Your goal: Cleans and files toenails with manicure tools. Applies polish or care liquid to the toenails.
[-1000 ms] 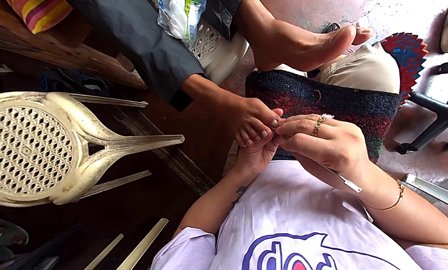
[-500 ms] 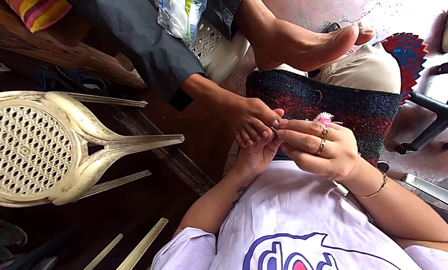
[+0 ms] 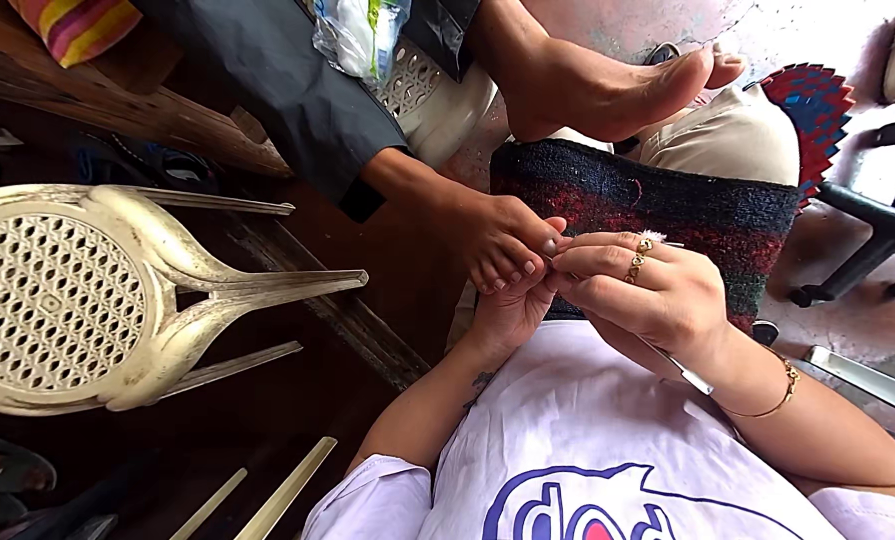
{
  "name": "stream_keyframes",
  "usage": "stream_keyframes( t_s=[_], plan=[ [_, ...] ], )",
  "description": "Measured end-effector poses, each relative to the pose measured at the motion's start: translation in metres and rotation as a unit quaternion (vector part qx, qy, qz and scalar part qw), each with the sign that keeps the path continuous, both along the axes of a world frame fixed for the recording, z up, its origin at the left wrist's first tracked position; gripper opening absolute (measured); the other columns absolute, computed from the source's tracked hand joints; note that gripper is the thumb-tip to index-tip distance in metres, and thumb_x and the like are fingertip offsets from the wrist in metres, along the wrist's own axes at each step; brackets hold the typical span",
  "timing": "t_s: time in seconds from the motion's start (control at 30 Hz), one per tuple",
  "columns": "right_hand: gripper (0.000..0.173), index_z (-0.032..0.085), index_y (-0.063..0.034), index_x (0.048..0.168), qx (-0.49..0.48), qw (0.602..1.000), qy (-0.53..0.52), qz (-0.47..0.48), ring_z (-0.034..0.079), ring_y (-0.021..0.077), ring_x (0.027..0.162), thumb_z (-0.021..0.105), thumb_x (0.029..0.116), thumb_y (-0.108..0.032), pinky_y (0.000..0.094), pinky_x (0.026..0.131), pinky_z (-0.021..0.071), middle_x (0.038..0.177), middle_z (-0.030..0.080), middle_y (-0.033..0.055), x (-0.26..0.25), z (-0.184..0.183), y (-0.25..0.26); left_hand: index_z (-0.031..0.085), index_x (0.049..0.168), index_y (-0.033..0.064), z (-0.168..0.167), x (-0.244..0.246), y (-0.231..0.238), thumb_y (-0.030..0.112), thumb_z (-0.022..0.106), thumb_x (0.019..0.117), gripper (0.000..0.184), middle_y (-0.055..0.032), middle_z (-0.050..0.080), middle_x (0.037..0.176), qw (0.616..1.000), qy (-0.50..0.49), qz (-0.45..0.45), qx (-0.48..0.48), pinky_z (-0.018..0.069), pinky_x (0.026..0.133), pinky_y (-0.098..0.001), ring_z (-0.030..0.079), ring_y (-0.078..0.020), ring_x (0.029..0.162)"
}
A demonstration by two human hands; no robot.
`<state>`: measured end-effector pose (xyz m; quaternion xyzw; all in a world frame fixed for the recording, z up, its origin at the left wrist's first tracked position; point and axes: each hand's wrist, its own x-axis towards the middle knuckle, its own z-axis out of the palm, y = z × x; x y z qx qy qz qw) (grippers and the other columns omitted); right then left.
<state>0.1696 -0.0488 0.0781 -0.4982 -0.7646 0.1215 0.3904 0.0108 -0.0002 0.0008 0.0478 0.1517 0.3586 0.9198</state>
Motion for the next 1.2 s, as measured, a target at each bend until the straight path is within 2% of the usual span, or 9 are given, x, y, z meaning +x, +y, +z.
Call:
stream_keyframes(
  t_s=[0.33, 0.5, 0.7, 0.8, 0.93, 1.03, 1.2],
  plan=[
    [0.013, 0.07, -0.0037, 0.085, 0.101, 0.994, -0.004, 0.041, 0.071, 0.0275, 0.11, 0.063, 0.0965, -0.001, 0.0371, 0.092, 0.0574, 0.102, 0.076, 0.0156, 0.01, -0.022, 0.002, 0.068, 0.126, 0.0033, -0.003, -0.001, 0.0, 0.004, 0.067, 0.0945, 0.031, -0.0097, 0.073, 0.115, 0.999, -0.053, 0.004, -0.004, 0.0572, 0.094, -0.0282, 0.072, -0.0155, 0.103],
    [0.012, 0.069, -0.0038, 0.092, 0.129, 0.99, -0.045, 0.045, 0.07, 0.0291, 0.114, 0.06, 0.1, -0.003, 0.0388, 0.091, 0.0564, 0.108, 0.076, 0.0162, 0.01, -0.028, -0.002, 0.067, 0.126, 0.0034, -0.003, -0.001, 0.0, 0.005, 0.067, 0.0945, 0.032, -0.0098, 0.074, 0.114, 0.999, -0.044, 0.005, -0.003, 0.0576, 0.092, -0.0268, 0.072, -0.015, 0.103],
    [0.01, 0.069, -0.0038, 0.092, 0.138, 0.989, -0.035, 0.05, 0.07, 0.0279, 0.115, 0.062, 0.0991, -0.003, 0.0381, 0.093, 0.0562, 0.108, 0.076, 0.0157, 0.012, -0.031, -0.001, 0.067, 0.126, 0.0026, -0.002, -0.001, 0.0, 0.005, 0.068, 0.0944, 0.032, -0.0097, 0.074, 0.111, 0.999, -0.047, 0.008, -0.007, 0.0574, 0.093, -0.0276, 0.073, -0.0155, 0.103],
    [0.012, 0.069, -0.0037, 0.094, 0.148, 0.987, -0.045, 0.052, 0.069, 0.0286, 0.116, 0.059, 0.1001, -0.003, 0.0389, 0.094, 0.0562, 0.109, 0.076, 0.0157, 0.013, -0.033, -0.001, 0.067, 0.126, 0.0029, -0.003, -0.001, 0.0, 0.005, 0.067, 0.0946, 0.032, -0.0101, 0.074, 0.111, 0.999, -0.048, 0.005, -0.007, 0.0576, 0.093, -0.028, 0.073, -0.0158, 0.102],
    [0.008, 0.067, -0.0007, 0.097, 0.185, 0.977, -0.089, 0.049, 0.069, 0.033, 0.114, 0.059, 0.1003, 0.0, 0.0404, 0.093, 0.0575, 0.112, 0.072, 0.0209, 0.01, -0.035, -0.002, 0.066, 0.128, 0.003, -0.006, -0.002, -0.001, 0.005, 0.066, 0.096, 0.032, -0.0106, 0.073, 0.114, 0.999, -0.043, 0.006, -0.001, 0.0573, 0.094, -0.0288, 0.072, -0.0165, 0.104],
    [0.008, 0.065, -0.0014, 0.096, 0.166, 0.983, -0.068, 0.042, 0.069, 0.0321, 0.114, 0.059, 0.1007, -0.001, 0.0391, 0.091, 0.0584, 0.112, 0.072, 0.021, 0.009, -0.031, -0.004, 0.066, 0.129, 0.0032, -0.005, -0.001, -0.001, 0.005, 0.066, 0.096, 0.033, -0.0102, 0.074, 0.113, 0.999, -0.047, 0.001, 0.0, 0.0574, 0.093, -0.0283, 0.072, -0.0159, 0.103],
    [0.012, 0.069, -0.0016, 0.086, 0.062, 0.998, 0.021, 0.025, 0.071, 0.0285, 0.111, 0.062, 0.0947, 0.002, 0.0369, 0.094, 0.0581, 0.102, 0.075, 0.0176, 0.006, -0.016, -0.004, 0.068, 0.125, 0.0038, -0.003, 0.0, -0.001, 0.005, 0.065, 0.0959, 0.029, -0.0093, 0.074, 0.112, 0.999, -0.035, 0.007, 0.0, 0.0573, 0.093, -0.028, 0.072, -0.0151, 0.103]
  ],
)
